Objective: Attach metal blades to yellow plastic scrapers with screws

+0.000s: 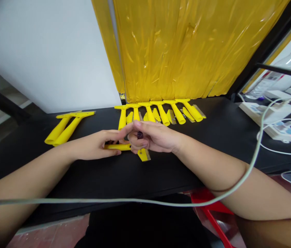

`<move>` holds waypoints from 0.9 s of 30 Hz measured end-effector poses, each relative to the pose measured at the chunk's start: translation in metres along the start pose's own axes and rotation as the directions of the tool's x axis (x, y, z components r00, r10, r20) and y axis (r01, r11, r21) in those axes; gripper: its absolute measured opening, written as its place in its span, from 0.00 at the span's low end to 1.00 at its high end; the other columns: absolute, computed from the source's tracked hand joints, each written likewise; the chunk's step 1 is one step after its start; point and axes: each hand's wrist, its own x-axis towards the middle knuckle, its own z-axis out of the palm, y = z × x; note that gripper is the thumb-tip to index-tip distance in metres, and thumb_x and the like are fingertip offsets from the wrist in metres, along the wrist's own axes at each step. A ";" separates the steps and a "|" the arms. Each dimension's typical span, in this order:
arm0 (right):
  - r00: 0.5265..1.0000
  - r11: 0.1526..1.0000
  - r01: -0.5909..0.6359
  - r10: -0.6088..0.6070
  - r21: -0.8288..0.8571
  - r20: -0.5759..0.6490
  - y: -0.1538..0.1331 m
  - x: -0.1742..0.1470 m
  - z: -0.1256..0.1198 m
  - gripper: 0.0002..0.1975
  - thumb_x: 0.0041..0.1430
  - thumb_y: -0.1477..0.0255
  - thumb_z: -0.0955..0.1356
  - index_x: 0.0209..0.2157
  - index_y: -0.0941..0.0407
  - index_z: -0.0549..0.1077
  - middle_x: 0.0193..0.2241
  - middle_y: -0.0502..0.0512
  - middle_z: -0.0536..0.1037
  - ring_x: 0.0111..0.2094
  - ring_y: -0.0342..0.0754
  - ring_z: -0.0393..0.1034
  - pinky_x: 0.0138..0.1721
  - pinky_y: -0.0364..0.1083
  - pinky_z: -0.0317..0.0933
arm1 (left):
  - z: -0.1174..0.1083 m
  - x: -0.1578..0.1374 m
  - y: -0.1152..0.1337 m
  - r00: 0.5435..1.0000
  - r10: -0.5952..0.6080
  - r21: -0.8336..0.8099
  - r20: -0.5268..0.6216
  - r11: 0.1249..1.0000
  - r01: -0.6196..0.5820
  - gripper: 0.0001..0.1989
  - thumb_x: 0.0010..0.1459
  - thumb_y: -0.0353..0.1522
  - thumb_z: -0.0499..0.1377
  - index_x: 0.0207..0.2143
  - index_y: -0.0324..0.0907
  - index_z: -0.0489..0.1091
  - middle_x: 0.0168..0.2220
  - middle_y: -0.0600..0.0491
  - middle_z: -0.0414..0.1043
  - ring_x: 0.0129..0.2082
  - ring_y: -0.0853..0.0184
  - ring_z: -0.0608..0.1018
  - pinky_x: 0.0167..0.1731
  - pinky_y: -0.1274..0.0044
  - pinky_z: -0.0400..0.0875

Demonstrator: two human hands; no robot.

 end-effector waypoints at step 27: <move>1.000 0.995 0.017 -0.015 0.102 -0.022 0.005 -0.002 -0.001 0.13 0.73 0.58 0.69 0.45 0.54 0.74 0.25 0.43 0.61 0.26 0.41 0.55 0.40 0.46 0.65 | -0.001 -0.002 0.005 0.998 -0.050 -0.024 0.044 0.998 0.051 0.14 0.63 0.33 0.65 0.51 0.44 0.78 0.45 0.49 0.77 0.42 0.63 0.79 0.44 0.72 0.73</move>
